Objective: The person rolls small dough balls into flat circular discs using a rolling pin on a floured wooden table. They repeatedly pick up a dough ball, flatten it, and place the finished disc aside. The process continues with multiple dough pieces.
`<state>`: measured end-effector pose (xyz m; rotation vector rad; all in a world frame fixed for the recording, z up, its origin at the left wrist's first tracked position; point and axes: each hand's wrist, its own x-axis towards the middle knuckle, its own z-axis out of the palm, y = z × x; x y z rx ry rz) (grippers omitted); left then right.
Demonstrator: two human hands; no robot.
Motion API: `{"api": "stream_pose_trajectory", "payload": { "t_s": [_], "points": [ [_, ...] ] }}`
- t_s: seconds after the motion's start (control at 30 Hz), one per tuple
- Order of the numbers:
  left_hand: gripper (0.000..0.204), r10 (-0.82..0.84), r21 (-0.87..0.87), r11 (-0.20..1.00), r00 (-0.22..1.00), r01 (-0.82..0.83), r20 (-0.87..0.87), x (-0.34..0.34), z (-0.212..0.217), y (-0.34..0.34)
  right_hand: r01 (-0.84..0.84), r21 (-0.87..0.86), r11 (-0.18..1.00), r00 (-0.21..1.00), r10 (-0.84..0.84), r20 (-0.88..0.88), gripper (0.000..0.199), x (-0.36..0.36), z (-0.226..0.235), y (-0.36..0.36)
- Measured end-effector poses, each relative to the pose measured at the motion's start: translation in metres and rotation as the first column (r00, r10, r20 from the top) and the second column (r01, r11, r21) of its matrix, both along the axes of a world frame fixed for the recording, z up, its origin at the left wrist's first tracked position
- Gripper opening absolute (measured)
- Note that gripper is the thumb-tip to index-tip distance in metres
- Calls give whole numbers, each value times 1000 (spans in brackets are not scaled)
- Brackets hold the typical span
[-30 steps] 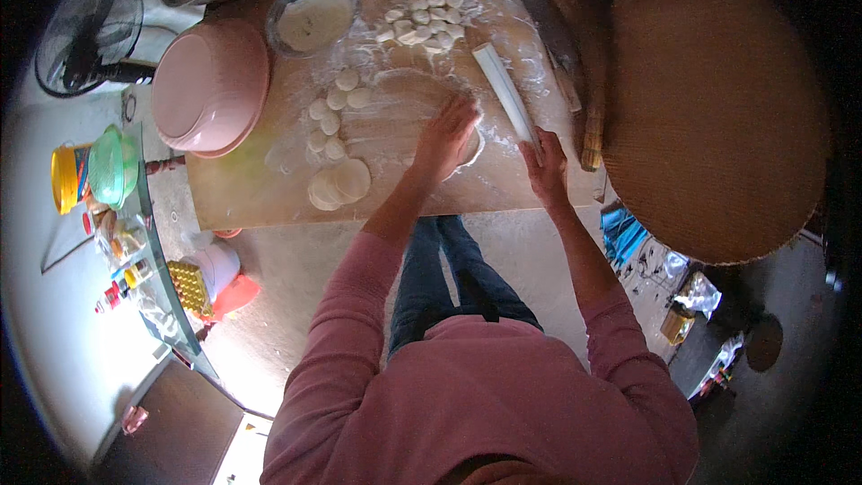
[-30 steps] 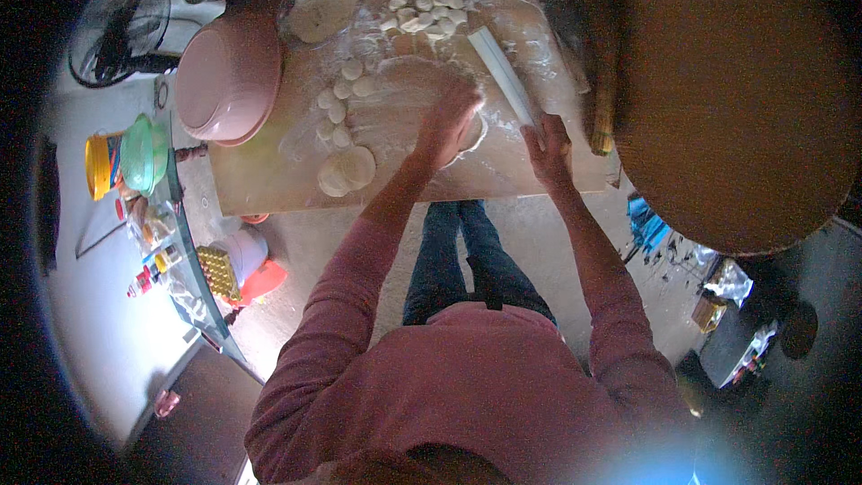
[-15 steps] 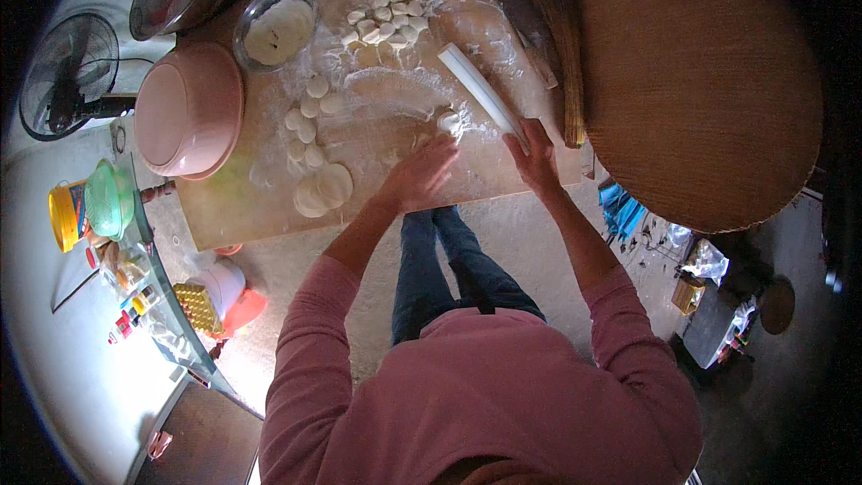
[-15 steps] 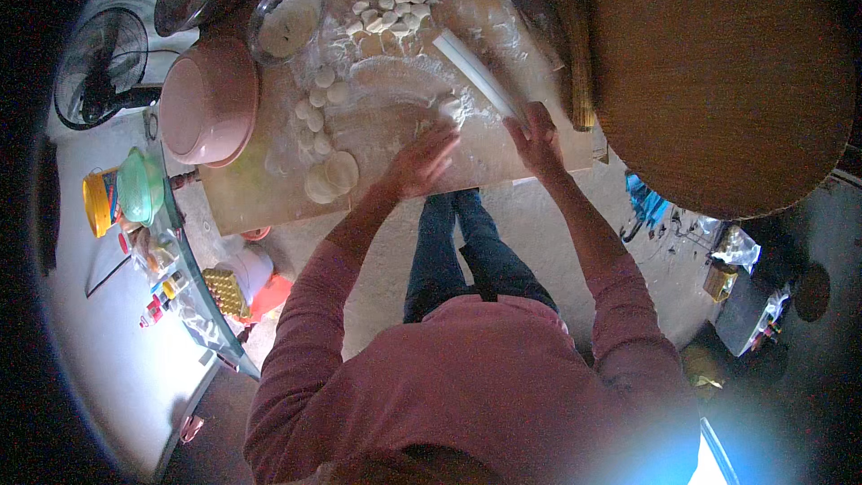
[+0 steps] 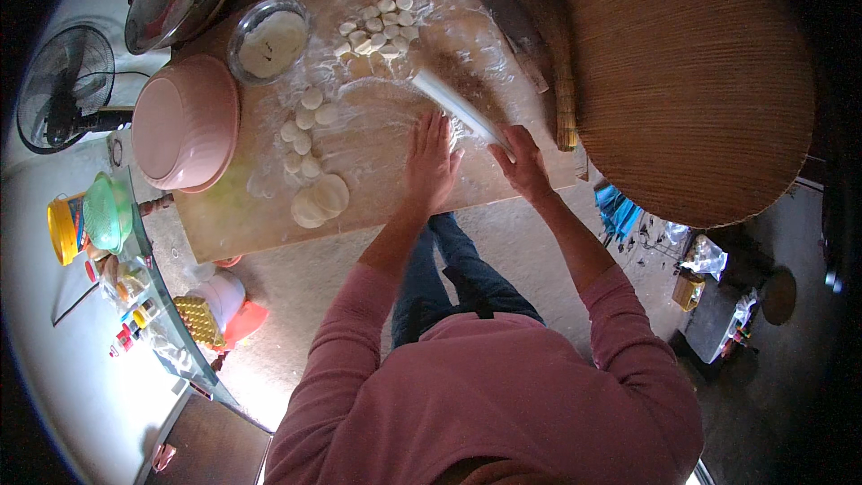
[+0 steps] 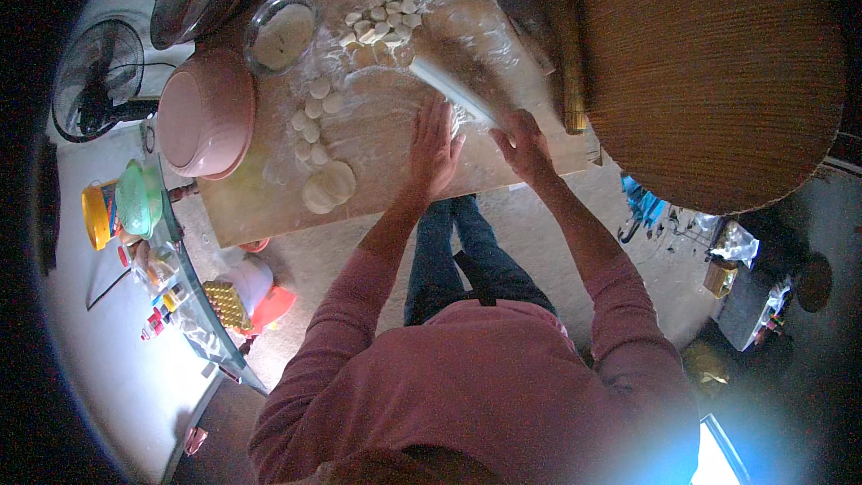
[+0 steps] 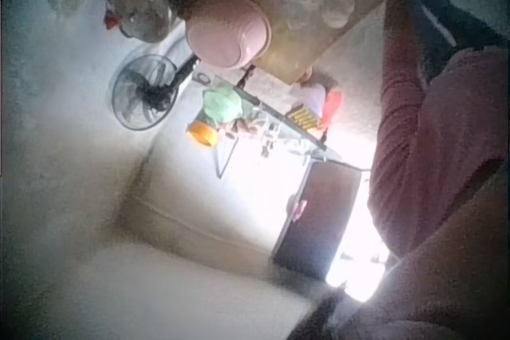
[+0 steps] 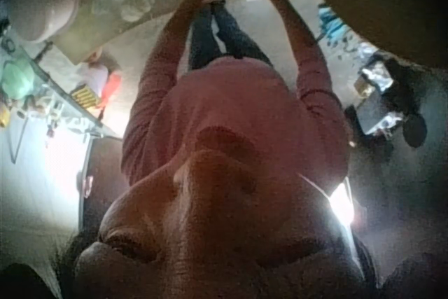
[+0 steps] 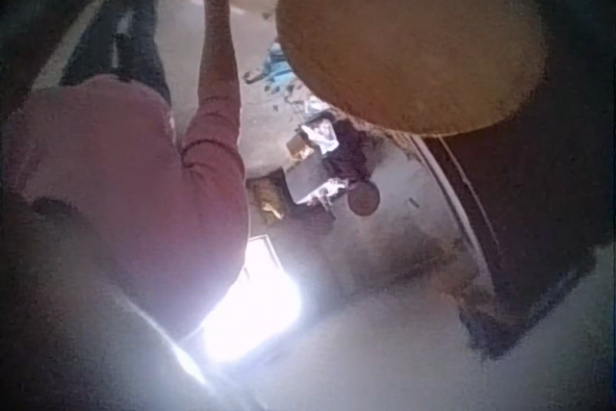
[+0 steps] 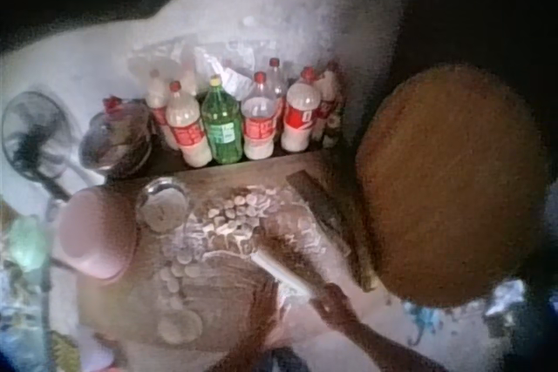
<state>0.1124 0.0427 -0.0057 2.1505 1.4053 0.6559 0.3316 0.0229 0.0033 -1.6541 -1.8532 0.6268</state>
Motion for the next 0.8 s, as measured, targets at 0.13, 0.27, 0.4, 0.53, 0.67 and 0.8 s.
{"api": "stream_pose_trajectory", "payload": {
  "t_s": [0.13, 0.27, 0.4, 0.53, 0.67, 0.8],
  "points": [
    [71, 84, 137, 987, 996, -80, -21, -34, -1, -23, -158, 100, 982, 986, 151, 78, 39, 5, 7, 8],
    [71, 207, 179, 967, 970, -182, -128, -61, 34, 8, -304, 92, 948, 926, 271, 263, 47, -8, 14, 28],
    [78, 120, 97, 991, 925, -91, -360, -80, 6, 19, -319, 162, 934, 902, 247, 353, 50, -24, 12, 37],
    [86, 69, 24, 998, 916, -64, -395, -76, 21, -15, -315, 135, 939, 897, 248, 367, 54, -17, 3, 12],
    [84, 94, 87, 994, 924, -66, -371, -73, 19, -3, -324, 152, 934, 894, 250, 373, 59, -24, 5, 65],
    [84, -20, -52, 999, 881, -6, -473, -72, 26, -35, -332, 39, 942, 897, 303, 321, 61, -2, -14, -3]
  ]
}}
